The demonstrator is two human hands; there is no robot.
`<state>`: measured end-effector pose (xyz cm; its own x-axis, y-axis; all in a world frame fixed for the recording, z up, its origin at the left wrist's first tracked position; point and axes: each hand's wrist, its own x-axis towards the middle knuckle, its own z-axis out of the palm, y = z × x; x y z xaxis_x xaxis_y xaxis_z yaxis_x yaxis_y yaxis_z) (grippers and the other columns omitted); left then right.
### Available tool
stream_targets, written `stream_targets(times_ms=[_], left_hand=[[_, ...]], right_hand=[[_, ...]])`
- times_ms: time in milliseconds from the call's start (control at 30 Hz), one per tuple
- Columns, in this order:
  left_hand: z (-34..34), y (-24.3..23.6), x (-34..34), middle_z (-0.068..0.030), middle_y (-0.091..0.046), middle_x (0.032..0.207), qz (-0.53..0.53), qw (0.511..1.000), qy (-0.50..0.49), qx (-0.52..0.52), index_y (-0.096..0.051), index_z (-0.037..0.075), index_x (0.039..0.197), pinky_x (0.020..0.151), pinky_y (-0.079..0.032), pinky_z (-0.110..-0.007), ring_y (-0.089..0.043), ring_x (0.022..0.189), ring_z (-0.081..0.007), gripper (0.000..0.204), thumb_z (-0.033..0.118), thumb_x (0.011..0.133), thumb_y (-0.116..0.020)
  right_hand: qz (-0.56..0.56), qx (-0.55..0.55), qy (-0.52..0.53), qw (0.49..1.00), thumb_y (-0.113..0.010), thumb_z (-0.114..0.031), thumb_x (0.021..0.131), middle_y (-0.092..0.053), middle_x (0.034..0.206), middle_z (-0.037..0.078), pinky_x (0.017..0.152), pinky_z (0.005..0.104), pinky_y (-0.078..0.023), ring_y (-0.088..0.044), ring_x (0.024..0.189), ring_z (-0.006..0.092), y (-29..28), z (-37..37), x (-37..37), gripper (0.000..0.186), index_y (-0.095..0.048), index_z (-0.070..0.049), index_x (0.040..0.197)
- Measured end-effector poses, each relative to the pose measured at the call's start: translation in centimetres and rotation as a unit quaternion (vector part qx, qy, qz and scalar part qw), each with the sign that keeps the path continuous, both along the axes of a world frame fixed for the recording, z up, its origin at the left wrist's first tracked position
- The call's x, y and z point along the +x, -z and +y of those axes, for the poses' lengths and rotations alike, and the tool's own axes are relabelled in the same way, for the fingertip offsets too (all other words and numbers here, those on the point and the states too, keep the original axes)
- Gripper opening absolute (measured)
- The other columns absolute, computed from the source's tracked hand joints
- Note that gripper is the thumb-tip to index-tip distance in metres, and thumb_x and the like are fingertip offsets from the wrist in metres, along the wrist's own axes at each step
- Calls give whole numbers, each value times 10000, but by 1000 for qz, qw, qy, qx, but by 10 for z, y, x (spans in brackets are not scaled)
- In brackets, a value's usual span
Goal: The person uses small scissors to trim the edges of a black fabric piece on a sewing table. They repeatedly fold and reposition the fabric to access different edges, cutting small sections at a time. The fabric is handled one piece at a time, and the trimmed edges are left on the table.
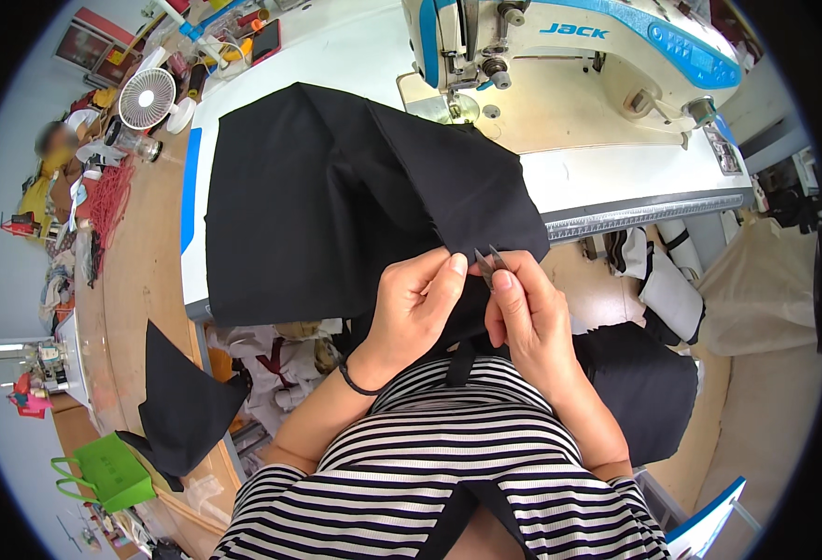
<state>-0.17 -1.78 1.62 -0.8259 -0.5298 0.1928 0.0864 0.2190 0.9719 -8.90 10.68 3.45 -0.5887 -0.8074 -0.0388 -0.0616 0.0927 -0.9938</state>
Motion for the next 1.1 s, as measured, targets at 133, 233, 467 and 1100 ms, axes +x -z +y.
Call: stream_targets(times_ms=[133,233,467,1100], left_hand=[[-1,-6,3,46,-432,566,-28,1000,13,-2,-602,-41,822,457,-266,-205,-323,519,-15,219,118,914,-483],[4,-5,-2,26,-339,510,-4,1000,-11,-5,-510,-23,684,421,-243,-231,-274,487,-37,232,83,890,-530],[1,0,-2,-3,-322,505,-37,999,-14,-15,-381,10,600,410,-240,-241,-263,476,-57,333,75,868,-570],[2,-5,0,35,-321,529,-59,998,8,25,-366,16,615,441,-237,-229,-264,506,-40,361,133,919,-521]], right_hand=[[-2,-11,3,1000,-414,-162,965,-484,514,13,420,208,-338,-457,437,63,4,0,1,197,-535,-16,1019],[5,-4,14,1000,-427,-162,960,-476,505,12,423,211,-336,-442,430,62,6,-2,-1,187,-536,-19,1011],[36,-108,111,987,-582,-116,875,-429,535,-48,454,168,-304,-334,467,19,17,0,-8,212,-502,-12,1041],[414,-33,65,907,-753,-99,683,-627,810,28,485,242,-434,-517,528,107,17,1,-17,432,-564,-79,1071]])
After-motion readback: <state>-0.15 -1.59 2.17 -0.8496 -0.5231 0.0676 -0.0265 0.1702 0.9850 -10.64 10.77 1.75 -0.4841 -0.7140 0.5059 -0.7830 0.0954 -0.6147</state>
